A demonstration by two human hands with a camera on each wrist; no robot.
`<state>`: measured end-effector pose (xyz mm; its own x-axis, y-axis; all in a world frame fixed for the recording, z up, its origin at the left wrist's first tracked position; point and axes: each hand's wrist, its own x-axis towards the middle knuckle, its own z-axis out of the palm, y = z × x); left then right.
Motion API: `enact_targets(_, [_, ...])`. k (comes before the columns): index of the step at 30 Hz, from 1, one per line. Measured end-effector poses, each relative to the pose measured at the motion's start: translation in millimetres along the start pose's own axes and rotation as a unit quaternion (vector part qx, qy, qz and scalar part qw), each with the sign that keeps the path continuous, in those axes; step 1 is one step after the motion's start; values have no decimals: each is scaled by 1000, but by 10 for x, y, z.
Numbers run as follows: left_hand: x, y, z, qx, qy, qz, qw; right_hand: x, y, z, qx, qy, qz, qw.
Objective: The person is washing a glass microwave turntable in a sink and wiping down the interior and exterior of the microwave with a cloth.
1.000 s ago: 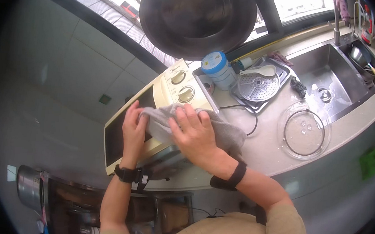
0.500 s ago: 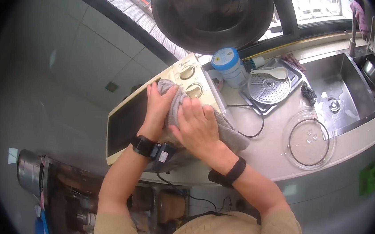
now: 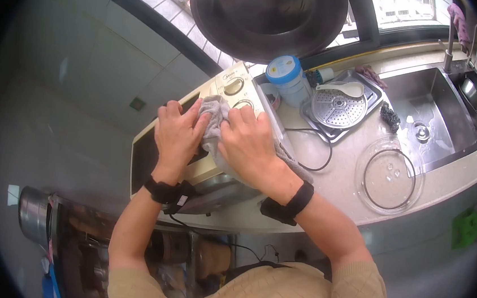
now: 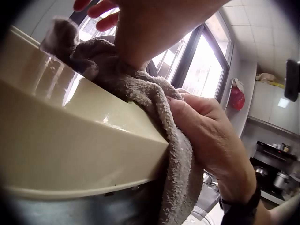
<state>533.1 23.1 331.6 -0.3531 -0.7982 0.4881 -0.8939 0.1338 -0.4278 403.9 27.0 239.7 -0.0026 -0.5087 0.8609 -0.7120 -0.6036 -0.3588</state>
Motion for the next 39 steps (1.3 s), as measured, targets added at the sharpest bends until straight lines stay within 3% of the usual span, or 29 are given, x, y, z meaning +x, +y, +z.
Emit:
enact_targets(1, [-25, -24, -20, 46, 35, 46, 997, 10, -5, -12, -3, -15, 0, 1000])
enact_targets(3, [-33, -42, 10, 52, 24, 32, 998, 32, -19, -12, -3, -32, -5, 999])
enact_targets(5, [-13, -47, 124, -164, -72, -104, 978, 41, -22, -7, -8, -9, -6, 1000])
enact_targets(6, [47, 9, 75, -269, -129, -178, 938, 46, -26, 1, -6, -12, -8, 1000])
enact_targets(7, [92, -20, 129, -270, -130, -181, 937, 44, -22, 8, -5, -4, -7, 1000])
enact_targets(8, [124, -63, 206, -431, -125, -229, 864, 34, -18, 11, -3, 1, -6, 1000])
enact_targets(9, [164, -17, 173, -577, -116, -272, 762, 23, -17, 11, -1, -7, -5, 1000])
enact_targets(10, [218, 12, 91, -633, -137, -328, 688, 25, -21, 11, -5, 0, -9, 1000])
enact_targets(11, [269, -9, 135, -631, -130, -369, 670, 20, -28, 12, -8, 6, -13, 1000])
enact_targets(13, [358, -46, 201, -613, -112, -390, 678, 16, -40, 6, 5, 1, -12, 1000])
enact_targets(15, [304, -52, 273, -677, -61, -364, 636, 15, -37, 6, -15, 15, -26, 999])
enact_targets(20, [324, -167, 422, -686, -106, -391, 605, 36, -36, 10, -16, 4, -26, 1000])
enact_targets(23, [316, -165, 414, -674, -141, -359, 630, 46, -40, 32, -11, 6, -17, 1000])
enact_targets(26, [303, -123, 427, -630, -128, -330, 691, 44, -46, 52, -15, 12, -8, 1000])
enact_targets(30, [306, -122, 428, -600, -134, -332, 715, 40, -37, 53, -32, 24, -10, 999])
enact_targets(32, [324, -98, 400, -661, -113, -399, 626, 37, -36, 54, -36, 16, -14, 999])
enact_targets(33, [325, -123, 410, -661, -112, -404, 623, 37, -34, 54, -37, 26, -18, 999])
enact_targets(35, [322, -175, 401, -706, -142, -394, 571, 39, -38, 56, -31, 32, -27, 999])
enact_targets(36, [258, -153, 382, -763, -117, -353, 529, 42, -35, 46, -38, 32, -30, 998])
enact_targets(37, [266, -114, 364, -749, -111, -399, 518, 35, -27, 47, -45, 33, -33, 998])
enact_targets(39, [211, -106, 421, -754, -84, -356, 545, 25, -3, 65, -51, 30, -41, 997])
